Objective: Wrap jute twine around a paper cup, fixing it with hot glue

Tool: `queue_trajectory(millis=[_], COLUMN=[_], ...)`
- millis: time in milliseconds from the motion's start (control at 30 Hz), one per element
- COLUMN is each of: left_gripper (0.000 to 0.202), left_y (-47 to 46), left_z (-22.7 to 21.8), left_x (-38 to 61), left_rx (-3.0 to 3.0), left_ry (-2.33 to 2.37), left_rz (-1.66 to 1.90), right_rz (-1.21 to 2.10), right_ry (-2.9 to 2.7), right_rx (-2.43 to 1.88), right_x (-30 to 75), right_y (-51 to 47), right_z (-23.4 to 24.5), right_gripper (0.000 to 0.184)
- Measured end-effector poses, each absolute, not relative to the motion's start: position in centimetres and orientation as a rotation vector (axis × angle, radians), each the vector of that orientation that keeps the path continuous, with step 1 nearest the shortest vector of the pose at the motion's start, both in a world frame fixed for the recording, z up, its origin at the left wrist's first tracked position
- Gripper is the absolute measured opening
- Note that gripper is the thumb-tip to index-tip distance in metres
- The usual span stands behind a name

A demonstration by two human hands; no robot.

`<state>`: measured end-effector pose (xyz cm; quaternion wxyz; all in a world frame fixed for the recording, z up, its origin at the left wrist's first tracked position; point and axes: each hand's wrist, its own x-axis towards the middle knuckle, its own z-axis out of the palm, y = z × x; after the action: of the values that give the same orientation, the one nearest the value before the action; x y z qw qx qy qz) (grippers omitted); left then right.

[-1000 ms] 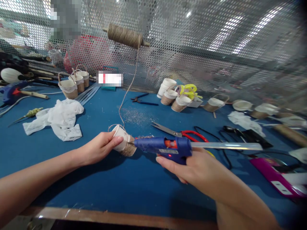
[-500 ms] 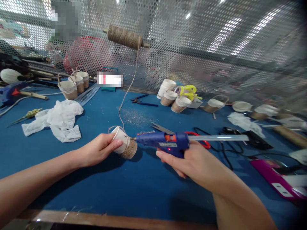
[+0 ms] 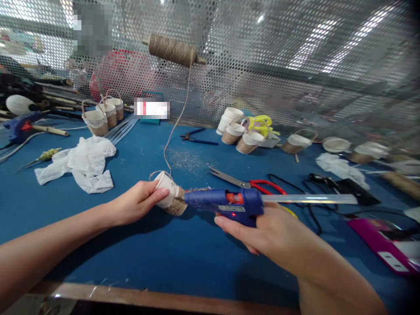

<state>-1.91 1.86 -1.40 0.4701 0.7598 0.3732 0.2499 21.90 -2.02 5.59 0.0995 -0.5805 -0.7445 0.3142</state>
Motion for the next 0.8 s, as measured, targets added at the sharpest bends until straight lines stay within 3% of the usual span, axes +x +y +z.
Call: queue_trajectory(millis=[400,600,800], left_gripper=[0.039,0.039,0.039], left_y=[1.7,1.6,1.7], left_z=[-1.4,-1.2,-1.2], left_x=[-1.9,-1.9,-1.9], left_rx=[1.921,1.966,1.963], left_ry=[0.918,0.936,0.944], left_rz=[0.616,0.615,0.612], right_rz=[1.028,1.022,1.058], right_ry=[-2.118,-2.155,-2.136], right_rx=[-1.767,-1.748,-1.748], right_x=[22.3,22.2,22.4], right_y=[-0.9,-0.5,-0.8], right_z=[5.5,5.5,5.5], right_gripper=[0.030,0.044,0.038])
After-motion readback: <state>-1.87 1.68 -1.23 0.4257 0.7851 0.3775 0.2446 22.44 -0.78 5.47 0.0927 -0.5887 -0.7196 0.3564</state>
